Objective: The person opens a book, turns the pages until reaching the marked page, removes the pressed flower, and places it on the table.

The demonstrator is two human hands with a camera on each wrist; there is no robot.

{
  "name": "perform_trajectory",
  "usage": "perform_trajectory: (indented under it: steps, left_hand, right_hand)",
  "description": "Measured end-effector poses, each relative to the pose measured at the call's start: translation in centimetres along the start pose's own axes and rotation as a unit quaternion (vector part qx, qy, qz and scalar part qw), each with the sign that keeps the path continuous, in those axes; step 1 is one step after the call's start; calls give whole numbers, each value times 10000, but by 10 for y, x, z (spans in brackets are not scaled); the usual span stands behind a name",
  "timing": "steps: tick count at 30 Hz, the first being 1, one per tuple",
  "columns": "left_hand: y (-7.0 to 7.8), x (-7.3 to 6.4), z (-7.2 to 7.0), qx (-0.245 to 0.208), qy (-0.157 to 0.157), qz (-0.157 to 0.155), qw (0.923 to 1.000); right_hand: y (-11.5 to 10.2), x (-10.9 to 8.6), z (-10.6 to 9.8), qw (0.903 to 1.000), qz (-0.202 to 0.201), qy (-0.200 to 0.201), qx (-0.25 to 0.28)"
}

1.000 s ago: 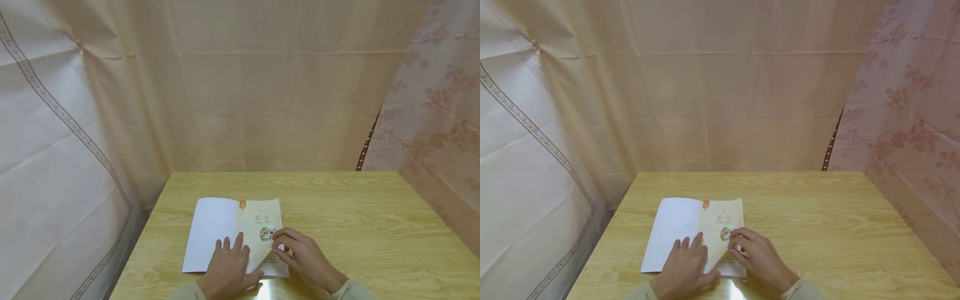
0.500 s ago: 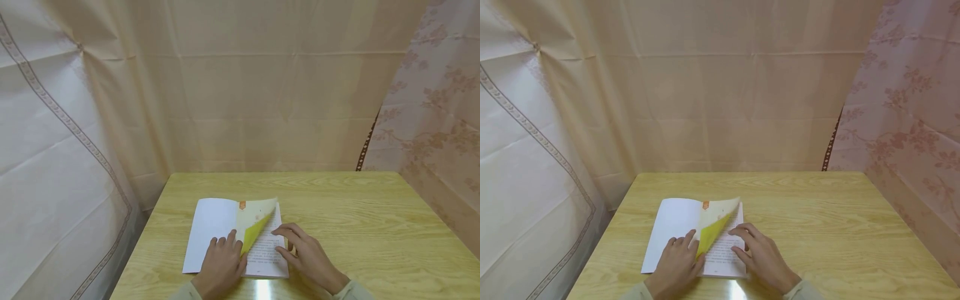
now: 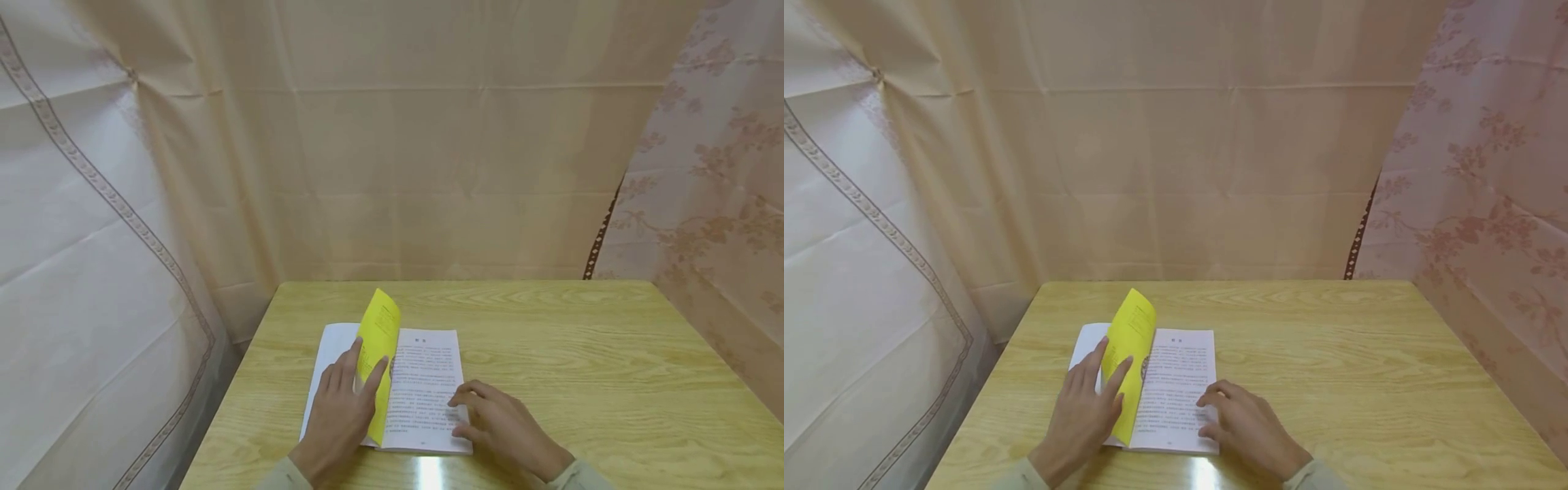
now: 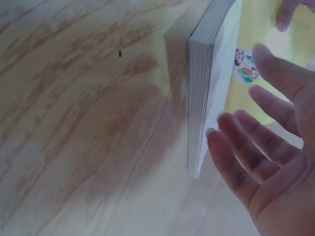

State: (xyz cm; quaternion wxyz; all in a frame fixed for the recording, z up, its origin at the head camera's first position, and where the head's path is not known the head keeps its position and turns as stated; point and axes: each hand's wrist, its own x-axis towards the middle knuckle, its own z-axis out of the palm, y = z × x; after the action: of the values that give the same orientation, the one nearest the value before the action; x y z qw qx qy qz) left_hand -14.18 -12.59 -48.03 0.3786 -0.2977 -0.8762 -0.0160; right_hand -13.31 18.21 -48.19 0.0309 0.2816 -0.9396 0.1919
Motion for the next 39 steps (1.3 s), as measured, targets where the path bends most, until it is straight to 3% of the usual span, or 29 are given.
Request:
perform_trajectory:
  steps: [11,15,24,31,39]
  left_hand:
    - [-7,-3,-4,246,-209,102,9994]
    - [-7,-5,-5,221,-616,120,9978]
    - [-8,-12,0,78,-1168,119,9931]
    - [-7,-14,4,-437,-1640,259,9852]
    - [-6,-15,3,-578,-1923,336,9790]
  right_hand:
    - [3,-5,4,9985,-221,-493,-87]
    - [4,-6,4,9983,-266,-485,-169]
    - [3,-6,4,9979,-345,-507,-204]
    - [2,-5,3,9970,-366,-642,-230]
    - [3,-7,0,9971,-424,-621,-153]
